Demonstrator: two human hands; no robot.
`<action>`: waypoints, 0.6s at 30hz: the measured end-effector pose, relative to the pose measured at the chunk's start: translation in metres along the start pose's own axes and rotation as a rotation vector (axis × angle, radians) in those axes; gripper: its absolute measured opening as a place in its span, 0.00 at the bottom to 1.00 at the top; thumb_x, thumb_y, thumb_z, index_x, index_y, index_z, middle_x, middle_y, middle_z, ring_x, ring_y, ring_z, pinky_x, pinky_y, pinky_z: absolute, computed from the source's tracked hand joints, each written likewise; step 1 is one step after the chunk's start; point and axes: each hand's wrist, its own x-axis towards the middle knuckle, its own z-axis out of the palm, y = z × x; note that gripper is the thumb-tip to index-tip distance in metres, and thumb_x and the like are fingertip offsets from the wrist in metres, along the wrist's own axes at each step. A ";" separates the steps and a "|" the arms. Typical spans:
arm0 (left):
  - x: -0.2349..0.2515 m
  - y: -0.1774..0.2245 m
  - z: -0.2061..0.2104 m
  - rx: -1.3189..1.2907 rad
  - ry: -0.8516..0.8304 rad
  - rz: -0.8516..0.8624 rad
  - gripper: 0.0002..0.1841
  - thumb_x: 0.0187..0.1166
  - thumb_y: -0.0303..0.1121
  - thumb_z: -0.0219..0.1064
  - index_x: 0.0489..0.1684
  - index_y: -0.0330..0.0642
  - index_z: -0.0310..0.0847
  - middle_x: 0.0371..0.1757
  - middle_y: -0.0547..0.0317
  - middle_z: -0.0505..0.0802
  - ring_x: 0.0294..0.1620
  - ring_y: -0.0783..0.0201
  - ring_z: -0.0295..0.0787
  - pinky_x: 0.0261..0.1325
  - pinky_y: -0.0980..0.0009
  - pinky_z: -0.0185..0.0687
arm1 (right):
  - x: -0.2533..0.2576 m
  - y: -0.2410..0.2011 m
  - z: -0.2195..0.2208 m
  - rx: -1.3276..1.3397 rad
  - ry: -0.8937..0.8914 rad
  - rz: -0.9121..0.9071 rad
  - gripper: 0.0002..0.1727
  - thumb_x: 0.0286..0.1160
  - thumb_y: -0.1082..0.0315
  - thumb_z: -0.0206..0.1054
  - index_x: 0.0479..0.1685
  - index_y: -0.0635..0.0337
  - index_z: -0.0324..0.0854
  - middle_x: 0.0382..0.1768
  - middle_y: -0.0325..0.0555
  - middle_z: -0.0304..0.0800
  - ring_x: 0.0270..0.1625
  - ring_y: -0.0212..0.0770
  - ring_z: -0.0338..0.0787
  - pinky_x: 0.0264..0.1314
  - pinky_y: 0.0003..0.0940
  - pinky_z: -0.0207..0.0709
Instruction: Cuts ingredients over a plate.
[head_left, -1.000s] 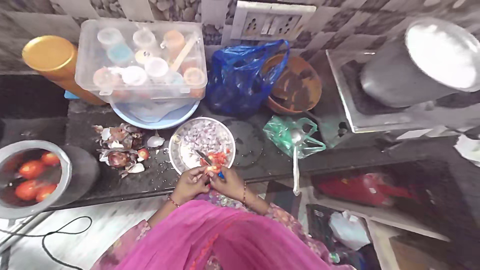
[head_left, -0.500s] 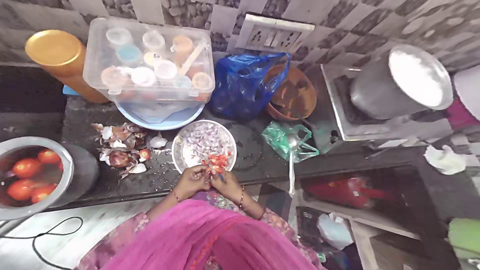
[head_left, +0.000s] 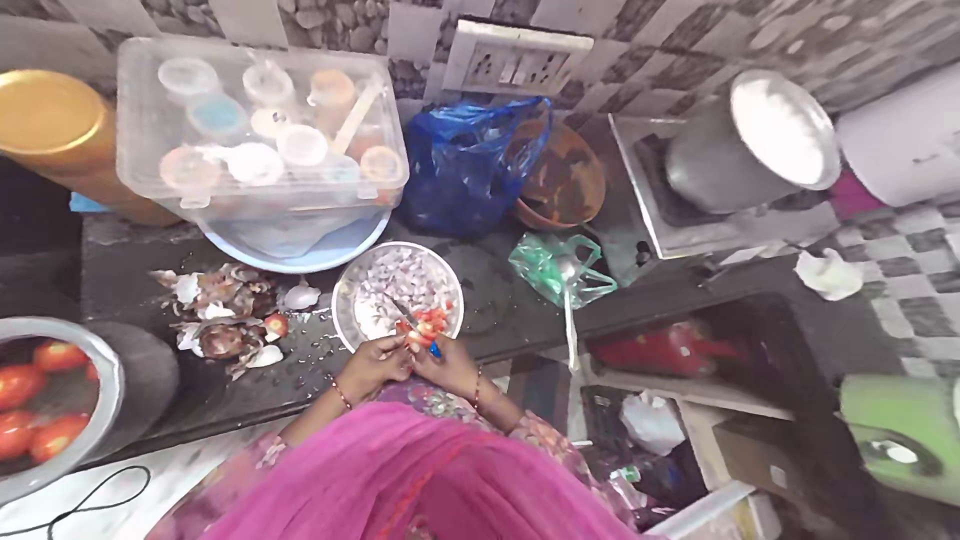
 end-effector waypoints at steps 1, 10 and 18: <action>-0.001 0.001 0.000 0.028 0.000 -0.009 0.14 0.70 0.19 0.65 0.52 0.35 0.86 0.38 0.70 0.93 0.36 0.80 0.88 0.44 0.80 0.85 | 0.000 -0.001 0.001 0.000 -0.011 0.009 0.25 0.83 0.51 0.61 0.53 0.70 0.83 0.38 0.52 0.88 0.42 0.42 0.87 0.51 0.43 0.81; 0.014 -0.017 -0.004 0.048 0.031 0.048 0.18 0.58 0.24 0.71 0.50 0.35 0.87 0.39 0.67 0.95 0.37 0.76 0.90 0.45 0.77 0.88 | -0.005 -0.008 0.004 0.035 0.027 0.023 0.26 0.90 0.55 0.54 0.47 0.77 0.82 0.39 0.64 0.87 0.45 0.54 0.88 0.54 0.53 0.79; 0.013 -0.008 -0.002 0.000 0.004 -0.027 0.15 0.67 0.17 0.64 0.51 0.34 0.84 0.36 0.66 0.93 0.34 0.75 0.89 0.41 0.77 0.87 | -0.003 -0.007 0.010 0.061 0.023 0.041 0.23 0.90 0.58 0.53 0.49 0.74 0.83 0.41 0.61 0.87 0.46 0.50 0.87 0.55 0.51 0.78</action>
